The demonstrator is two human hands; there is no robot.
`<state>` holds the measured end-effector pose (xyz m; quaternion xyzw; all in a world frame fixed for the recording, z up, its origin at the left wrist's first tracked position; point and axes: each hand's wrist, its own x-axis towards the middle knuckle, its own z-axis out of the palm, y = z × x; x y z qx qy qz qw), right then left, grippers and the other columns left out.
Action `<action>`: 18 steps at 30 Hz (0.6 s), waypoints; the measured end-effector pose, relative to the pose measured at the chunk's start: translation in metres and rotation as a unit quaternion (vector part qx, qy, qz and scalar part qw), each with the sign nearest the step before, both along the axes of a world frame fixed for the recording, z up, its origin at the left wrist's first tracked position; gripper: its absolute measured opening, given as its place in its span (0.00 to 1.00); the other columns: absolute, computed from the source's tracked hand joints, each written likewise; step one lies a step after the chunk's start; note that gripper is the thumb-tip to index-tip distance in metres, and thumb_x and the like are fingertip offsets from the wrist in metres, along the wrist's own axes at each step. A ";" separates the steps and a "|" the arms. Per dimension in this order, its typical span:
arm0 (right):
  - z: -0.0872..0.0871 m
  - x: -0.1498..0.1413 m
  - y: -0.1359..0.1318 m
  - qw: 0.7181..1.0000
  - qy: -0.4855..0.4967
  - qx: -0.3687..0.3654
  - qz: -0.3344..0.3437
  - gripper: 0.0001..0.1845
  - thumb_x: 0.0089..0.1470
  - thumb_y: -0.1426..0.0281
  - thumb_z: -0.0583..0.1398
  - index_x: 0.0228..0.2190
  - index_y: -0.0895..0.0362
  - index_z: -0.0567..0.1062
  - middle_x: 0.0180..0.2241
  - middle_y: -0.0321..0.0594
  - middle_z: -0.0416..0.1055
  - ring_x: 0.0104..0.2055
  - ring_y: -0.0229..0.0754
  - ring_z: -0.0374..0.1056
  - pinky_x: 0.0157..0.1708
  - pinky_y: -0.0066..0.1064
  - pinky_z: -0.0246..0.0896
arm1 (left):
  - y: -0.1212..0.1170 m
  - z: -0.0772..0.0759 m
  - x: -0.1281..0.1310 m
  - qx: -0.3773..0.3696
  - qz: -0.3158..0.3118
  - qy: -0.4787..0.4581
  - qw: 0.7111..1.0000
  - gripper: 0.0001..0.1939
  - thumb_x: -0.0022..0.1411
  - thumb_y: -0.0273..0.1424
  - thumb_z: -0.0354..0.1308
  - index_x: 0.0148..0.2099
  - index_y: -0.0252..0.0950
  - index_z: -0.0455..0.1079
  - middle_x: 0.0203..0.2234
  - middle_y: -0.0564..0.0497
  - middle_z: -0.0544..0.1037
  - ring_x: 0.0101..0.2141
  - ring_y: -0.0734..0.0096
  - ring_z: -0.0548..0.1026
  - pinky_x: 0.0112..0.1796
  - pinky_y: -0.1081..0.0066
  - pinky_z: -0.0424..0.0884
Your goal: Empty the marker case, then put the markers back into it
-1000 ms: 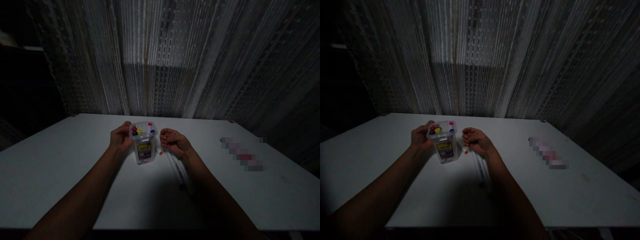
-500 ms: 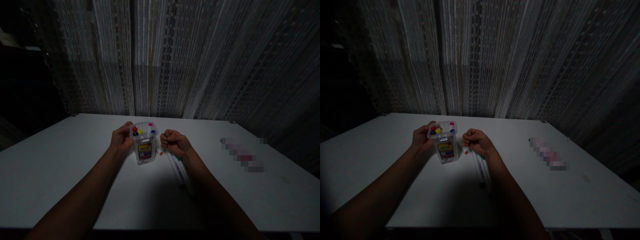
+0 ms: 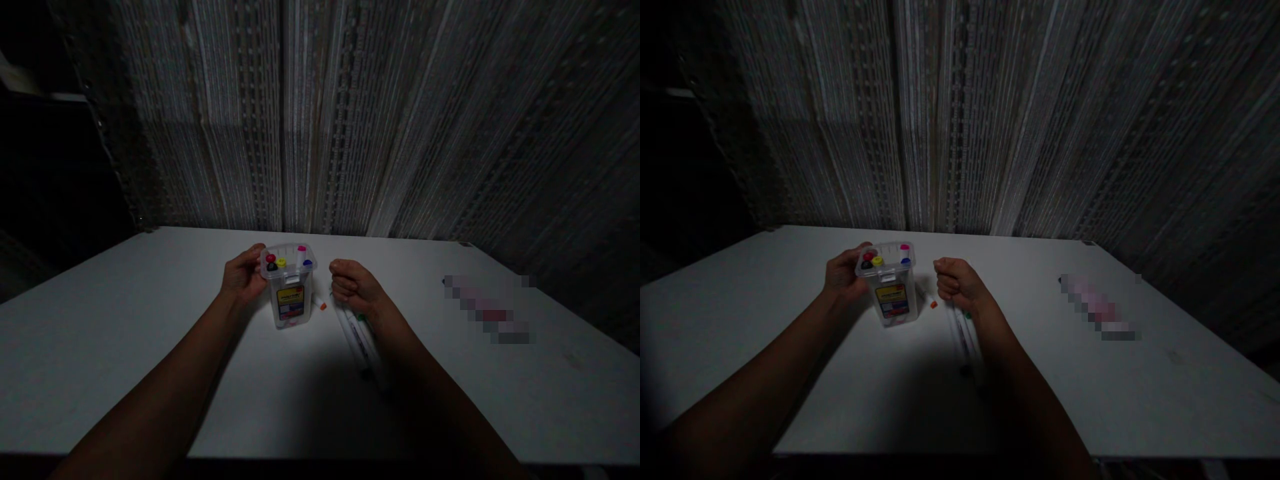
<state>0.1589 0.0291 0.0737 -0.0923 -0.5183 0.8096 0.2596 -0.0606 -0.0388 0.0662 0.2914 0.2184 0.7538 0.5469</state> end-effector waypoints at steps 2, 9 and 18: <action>0.000 -0.001 0.001 1.000 0.005 -0.005 -0.016 0.14 0.47 0.67 0.59 0.17 0.57 0.62 0.06 0.22 0.44 0.09 0.27 0.36 0.10 0.21 0.38 | -0.001 0.001 0.000 -0.008 0.008 0.002 1.000 0.05 0.40 0.23 0.56 0.21 0.31 0.61 0.16 0.52 0.65 0.23 0.72 0.70 0.25 0.74 0.72; 0.003 -0.001 0.004 0.999 0.011 -0.030 -0.028 0.15 0.48 0.69 0.57 0.14 0.58 0.60 0.07 0.24 0.44 0.10 0.27 0.35 0.10 0.21 0.35 | -0.001 0.002 0.002 -0.003 0.015 0.003 1.000 0.09 0.40 0.23 0.56 0.17 0.31 0.56 0.14 0.53 0.61 0.21 0.73 0.68 0.24 0.75 0.70; 0.002 -0.002 0.003 0.999 0.017 -0.026 -0.033 0.13 0.46 0.70 0.57 0.16 0.58 0.62 0.08 0.23 0.43 0.11 0.27 0.34 0.11 0.21 0.34 | -0.003 0.005 0.005 0.008 0.023 0.013 1.000 0.09 0.41 0.20 0.53 0.17 0.31 0.55 0.14 0.52 0.62 0.20 0.73 0.67 0.23 0.76 0.69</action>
